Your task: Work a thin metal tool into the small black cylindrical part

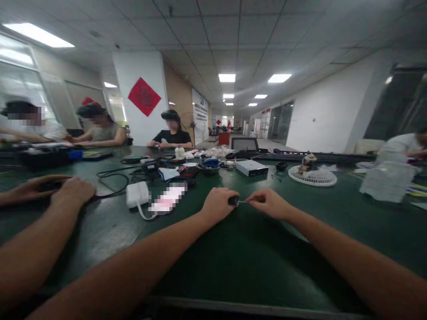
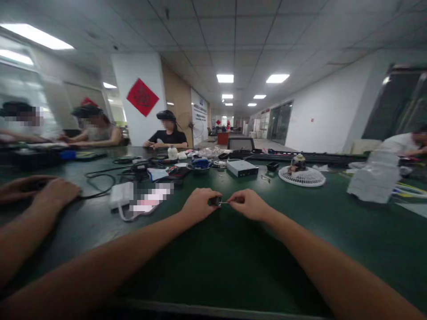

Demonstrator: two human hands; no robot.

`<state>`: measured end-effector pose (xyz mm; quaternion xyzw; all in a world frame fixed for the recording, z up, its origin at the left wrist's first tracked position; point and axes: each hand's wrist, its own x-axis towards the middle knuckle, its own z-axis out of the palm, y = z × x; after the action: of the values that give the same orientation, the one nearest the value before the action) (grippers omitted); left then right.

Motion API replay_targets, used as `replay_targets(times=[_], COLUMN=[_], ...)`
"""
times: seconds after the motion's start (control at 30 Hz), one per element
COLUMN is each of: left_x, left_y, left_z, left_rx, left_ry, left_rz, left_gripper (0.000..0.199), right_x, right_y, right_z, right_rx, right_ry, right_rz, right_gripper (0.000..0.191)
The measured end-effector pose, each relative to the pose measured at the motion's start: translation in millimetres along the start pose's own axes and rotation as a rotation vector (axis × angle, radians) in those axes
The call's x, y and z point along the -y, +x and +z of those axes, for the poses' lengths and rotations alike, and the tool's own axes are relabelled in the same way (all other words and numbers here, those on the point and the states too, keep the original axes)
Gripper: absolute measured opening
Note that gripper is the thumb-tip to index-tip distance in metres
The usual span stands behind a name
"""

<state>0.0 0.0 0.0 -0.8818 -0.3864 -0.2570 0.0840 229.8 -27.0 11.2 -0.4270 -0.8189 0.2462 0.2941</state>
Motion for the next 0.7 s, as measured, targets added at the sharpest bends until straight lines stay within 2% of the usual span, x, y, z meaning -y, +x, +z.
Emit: replay_targets(times=[0.07,0.13,0.2,0.3,0.43,0.5,0.6,0.7], left_x=[-1.3,-2.3,-2.9,-3.6,-5.2,-6.1,-7.4,-8.8], left_y=[-0.7,-1.1,-1.1,-1.0,-1.1,-1.3,-1.9,-2.5], left_z=[-1.3,-2.5,-3.5,-5.1,-6.4,-6.8,-7.7,-8.5], left_rx=[-0.011,-0.016,-0.013,-0.002,-0.015,-0.019,-0.024,-0.030], left_ry=[0.013,0.022,0.026,0.025,0.043,0.061,0.075,0.070], left_rz=[-0.016,-0.032,-0.055,-0.053,-0.048,-0.043,-0.028,-0.039], left_gripper=[0.031,0.031,0.030,0.030,0.033,0.032,0.033,0.034], right_x=[-1.4,-2.2,-2.3,-1.2,0.7,0.7,-0.4,0.6], right_y=[1.2,1.8,1.9,1.4,0.8,0.5,0.6,1.2], right_z=[-1.9,-2.8,-2.8,-2.8,-4.3,-4.0,-2.2,-0.7], right_rx=[-0.111,-0.152,-0.119,-0.043,-0.184,-0.162,-0.105,-0.171], right_ry=[-0.097,-0.145,-0.154,-0.049,-0.129,-0.178,-0.087,-0.104], right_rz=[0.026,0.042,0.052,0.044,0.064,0.058,0.034,0.045], right_gripper=[0.028,0.027,0.025,0.026,0.025,0.023,0.025,0.026])
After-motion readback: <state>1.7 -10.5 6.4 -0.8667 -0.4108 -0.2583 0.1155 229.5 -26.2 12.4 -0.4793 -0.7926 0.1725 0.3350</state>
